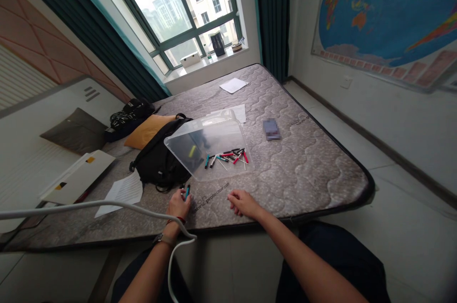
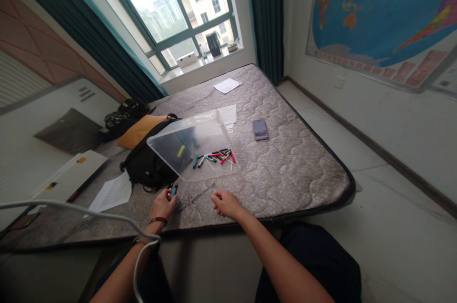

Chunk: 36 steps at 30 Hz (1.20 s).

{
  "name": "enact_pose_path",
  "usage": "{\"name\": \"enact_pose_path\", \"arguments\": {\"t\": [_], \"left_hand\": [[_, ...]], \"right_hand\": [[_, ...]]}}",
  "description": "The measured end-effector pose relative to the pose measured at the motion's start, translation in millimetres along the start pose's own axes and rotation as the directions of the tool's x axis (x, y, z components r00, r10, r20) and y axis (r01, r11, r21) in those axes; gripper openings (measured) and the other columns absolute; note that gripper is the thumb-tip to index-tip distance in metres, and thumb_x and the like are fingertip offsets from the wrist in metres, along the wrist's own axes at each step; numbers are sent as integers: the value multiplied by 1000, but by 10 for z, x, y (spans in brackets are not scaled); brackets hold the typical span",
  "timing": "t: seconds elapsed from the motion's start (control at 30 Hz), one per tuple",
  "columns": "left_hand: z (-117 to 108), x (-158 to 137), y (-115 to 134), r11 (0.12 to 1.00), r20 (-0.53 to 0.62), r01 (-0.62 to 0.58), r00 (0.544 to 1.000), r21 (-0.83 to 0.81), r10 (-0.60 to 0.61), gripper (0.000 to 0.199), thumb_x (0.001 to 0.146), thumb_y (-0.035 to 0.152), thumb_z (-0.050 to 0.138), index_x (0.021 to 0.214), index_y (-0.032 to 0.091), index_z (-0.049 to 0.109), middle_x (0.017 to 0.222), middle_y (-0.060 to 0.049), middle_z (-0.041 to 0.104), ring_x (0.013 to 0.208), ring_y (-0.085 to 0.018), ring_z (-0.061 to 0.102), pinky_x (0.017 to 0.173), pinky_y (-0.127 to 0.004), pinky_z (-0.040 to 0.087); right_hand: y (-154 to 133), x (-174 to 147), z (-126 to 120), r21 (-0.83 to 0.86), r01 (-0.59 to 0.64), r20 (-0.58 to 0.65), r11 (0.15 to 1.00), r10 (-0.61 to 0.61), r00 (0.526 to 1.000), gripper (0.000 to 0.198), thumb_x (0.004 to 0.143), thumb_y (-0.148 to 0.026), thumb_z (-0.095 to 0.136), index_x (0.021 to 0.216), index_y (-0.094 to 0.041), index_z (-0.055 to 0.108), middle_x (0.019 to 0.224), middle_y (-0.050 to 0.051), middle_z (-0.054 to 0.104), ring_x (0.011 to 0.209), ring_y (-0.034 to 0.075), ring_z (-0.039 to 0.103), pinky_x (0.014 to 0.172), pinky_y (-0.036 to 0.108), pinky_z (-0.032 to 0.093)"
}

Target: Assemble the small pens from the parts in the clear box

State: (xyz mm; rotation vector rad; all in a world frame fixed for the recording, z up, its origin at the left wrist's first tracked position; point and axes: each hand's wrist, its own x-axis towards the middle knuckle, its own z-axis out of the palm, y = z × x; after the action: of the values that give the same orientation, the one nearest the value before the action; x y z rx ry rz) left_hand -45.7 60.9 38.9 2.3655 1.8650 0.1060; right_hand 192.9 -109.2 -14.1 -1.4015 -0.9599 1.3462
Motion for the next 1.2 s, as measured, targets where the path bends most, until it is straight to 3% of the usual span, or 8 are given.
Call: {"name": "enact_pose_path", "arguments": {"t": [0.13, 0.27, 0.4, 0.5, 0.6, 0.8, 1.03, 1.2], "left_hand": [[14, 111, -24, 1000, 86, -3, 996, 28, 0, 39, 84, 45, 61, 110, 16, 64, 102, -12, 72, 94, -26, 67, 76, -31, 45], [69, 170, 14, 999, 168, 7, 986, 43, -14, 31, 86, 39, 59, 109, 20, 66, 99, -10, 73, 94, -26, 67, 77, -32, 45], [145, 12, 243, 985, 135, -157, 977, -75, 166, 21, 88, 30, 55, 100, 18, 67, 93, -9, 70, 90, -25, 65, 81, -34, 47], [213, -247, 543, 855, 37, -386, 905, -346, 424, 18, 90, 29, 53, 96, 20, 66, 96, -8, 66, 91, -23, 63, 85, -35, 49], [287, -491, 849, 685, -6, -573, 769, -449, 639, 22, 95, 27, 45, 107, 21, 62, 102, -8, 64, 94, -22, 61, 87, -37, 50], [361, -605, 1097, 624, -48, -670, 696, -403, 716, 26, 97, 18, 39, 115, 20, 57, 103, -9, 63, 97, -20, 60, 88, -36, 51], [230, -576, 1076, 656, -14, -697, 689, -290, 725, 27, 100, 26, 38, 116, 21, 59, 104, -8, 65, 99, -21, 62, 89, -35, 50], [141, -655, 1103, 719, 61, -661, 726, -216, 685, 32, 98, 45, 46, 119, 26, 60, 114, -6, 69, 93, -20, 68, 79, -29, 51]], "right_hand": [[2, 6, 8, -3, 0, -8, 1000, 0, 1000, 21, 93, -35, 50, 87, -16, 58, 70, 0, 63, 48, 9, 58, 39, 16, 41], [11, 14, 9, -2, 2, -12, 1000, -2, 1000, 21, 93, -34, 51, 87, -16, 58, 70, 0, 63, 48, 8, 57, 39, 15, 41], [14, 18, 9, -6, -7, -21, 1000, 7, 1000, 25, 93, -38, 52, 81, -17, 57, 66, -1, 61, 47, 8, 57, 40, 15, 40], [3, 20, 17, -44, -29, -76, 999, 26, 997, 40, 95, -47, 47, 69, -18, 53, 54, -3, 55, 40, 8, 53, 39, 16, 36], [-13, 21, 7, -37, -22, -213, 999, 14, 977, 53, 97, -57, 35, 65, -19, 51, 44, -4, 48, 36, 9, 50, 39, 17, 33], [-50, 29, -114, -54, -35, -341, 998, 14, 940, 42, 96, -45, 40, 65, -20, 51, 39, -5, 47, 33, 9, 46, 40, 18, 31], [-62, 53, -108, -79, -44, -252, 996, 23, 967, 43, 98, -41, 35, 65, -20, 51, 39, -5, 46, 35, 11, 47, 41, 20, 31], [-70, 20, -90, -133, 34, -169, 991, -57, 984, 42, 99, -36, 35, 67, -18, 55, 43, -5, 48, 40, 10, 49, 49, 21, 35]]}}
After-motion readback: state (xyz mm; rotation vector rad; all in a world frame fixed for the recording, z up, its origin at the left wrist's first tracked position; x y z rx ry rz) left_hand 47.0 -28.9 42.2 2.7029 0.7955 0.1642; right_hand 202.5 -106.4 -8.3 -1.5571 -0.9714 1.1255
